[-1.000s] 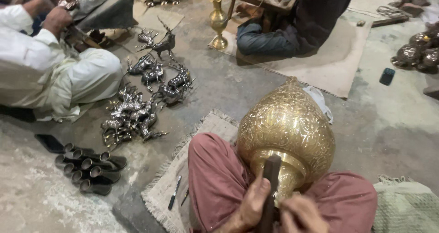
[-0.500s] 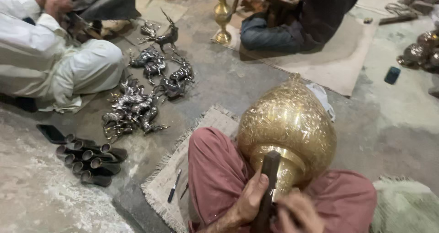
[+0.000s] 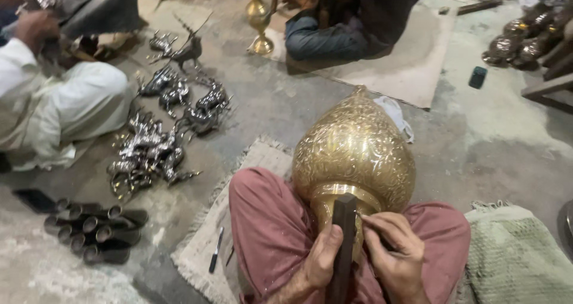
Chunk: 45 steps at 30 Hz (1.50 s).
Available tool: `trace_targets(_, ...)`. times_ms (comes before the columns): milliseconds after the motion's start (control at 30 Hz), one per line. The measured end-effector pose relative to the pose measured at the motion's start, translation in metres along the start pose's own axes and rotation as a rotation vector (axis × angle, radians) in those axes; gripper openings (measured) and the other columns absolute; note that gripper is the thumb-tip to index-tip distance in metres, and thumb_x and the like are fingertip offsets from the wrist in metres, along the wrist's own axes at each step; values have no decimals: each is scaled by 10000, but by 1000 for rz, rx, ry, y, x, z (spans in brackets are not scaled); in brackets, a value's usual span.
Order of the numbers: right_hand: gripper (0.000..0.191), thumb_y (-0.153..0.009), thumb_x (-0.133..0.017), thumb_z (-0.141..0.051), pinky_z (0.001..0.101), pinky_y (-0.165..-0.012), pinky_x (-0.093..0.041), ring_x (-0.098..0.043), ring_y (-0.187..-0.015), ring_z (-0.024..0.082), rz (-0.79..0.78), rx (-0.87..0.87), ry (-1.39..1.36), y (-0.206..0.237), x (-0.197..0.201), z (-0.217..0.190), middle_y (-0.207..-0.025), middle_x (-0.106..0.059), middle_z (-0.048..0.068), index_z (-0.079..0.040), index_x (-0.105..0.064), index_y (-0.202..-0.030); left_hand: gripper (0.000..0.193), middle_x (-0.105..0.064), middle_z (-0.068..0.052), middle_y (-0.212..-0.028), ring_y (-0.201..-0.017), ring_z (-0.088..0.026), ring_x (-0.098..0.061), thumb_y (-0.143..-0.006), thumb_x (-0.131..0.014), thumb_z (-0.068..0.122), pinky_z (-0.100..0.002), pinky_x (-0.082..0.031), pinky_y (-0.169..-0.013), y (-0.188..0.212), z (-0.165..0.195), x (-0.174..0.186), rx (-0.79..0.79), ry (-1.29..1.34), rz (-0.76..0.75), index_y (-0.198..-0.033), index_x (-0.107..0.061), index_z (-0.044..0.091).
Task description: The person sits cross-legged on the floor with a large engraved brass vase held upright in their lap. They hold a chisel against the vase's neck and strike it with a wooden mallet, working the decorated surface, then reposition the chisel and continue hammering around the neck.
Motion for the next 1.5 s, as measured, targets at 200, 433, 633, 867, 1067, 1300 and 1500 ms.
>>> trace_targets(200, 258, -717, -746, 18, 471, -1029, -465, -714, -908, 222, -94, 325, 35, 7, 0, -14, -917, -696, 89, -22, -721, -971, 611, -594, -21, -924, -769, -128, -549, -1064, -367, 566, -293, -464, -658, 0, 1, 4, -113, 33, 95, -1344, -508, 41)
trace_targets(433, 243, -774, -743, 70, 334, -832, -585, -734, -900, 222, 21, 119, 59, 10, 1, 4, -967, -738, 111, 3, -739, -1008, 638, -571, -30, -885, -779, -122, -544, -1126, -370, 568, -279, -455, -662, 1, -5, -1, -34, -53, 38, -1357, -530, -4)
trace_targets(633, 286, -736, -723, 38, 410, -965, -504, -726, -932, 256, -56, 201, 35, 16, -1, 3, -984, -722, 126, -7, -740, -1019, 670, -547, -43, -849, -715, -135, -522, -1085, -376, 584, -301, -439, -604, 0, 6, 0, -2, 7, 88, -1316, -502, -33)
trace_targets(867, 237, -744, -750, 18, 290, -825, -565, -720, -894, 202, -38, 191, 18, 7, -4, -4, -965, -718, 107, 3, -745, -980, 644, -566, -30, -812, -687, -128, -555, -1037, -369, 577, -284, -448, -571, -3, 8, 3, -65, 59, 95, -1392, -468, 50)
trace_targets(1067, 262, -753, -769, 36, 310, -818, -575, -711, -901, 260, -36, 260, 97, 2, 2, 8, -1000, -714, 161, 67, -723, -1009, 621, -566, -35, -873, -750, -114, -541, -1159, -365, 541, -272, -456, -637, -1, -2, -2, -18, -32, 24, -1291, -548, -37)
trace_targets(1300, 270, -657, -793, 20, 342, -864, -576, -742, -902, 218, -106, 173, 114, 23, -2, 9, -897, -729, 89, -28, -779, -923, 621, -587, -1, -879, -738, -103, -551, -1079, -377, 578, -268, -449, -618, -2, 7, 2, -90, 62, 91, -1376, -503, 48)
trace_targets(1500, 273, -785, -732, 80, 333, -797, -606, -737, -916, 222, 10, -43, 77, 16, 4, 14, -1016, -736, 148, 19, -752, -1050, 620, -564, -15, -813, -695, -105, -537, -1154, -366, 581, -257, -427, -584, 0, -11, -6, -12, 45, -14, -1240, -536, -9)
Point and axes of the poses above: each hand's wrist, its own y-axis away from the middle knuckle, its own x-axis out of the back of the hand, z = x × y, the point moved 3 cm from there along -y, towards the middle knuckle
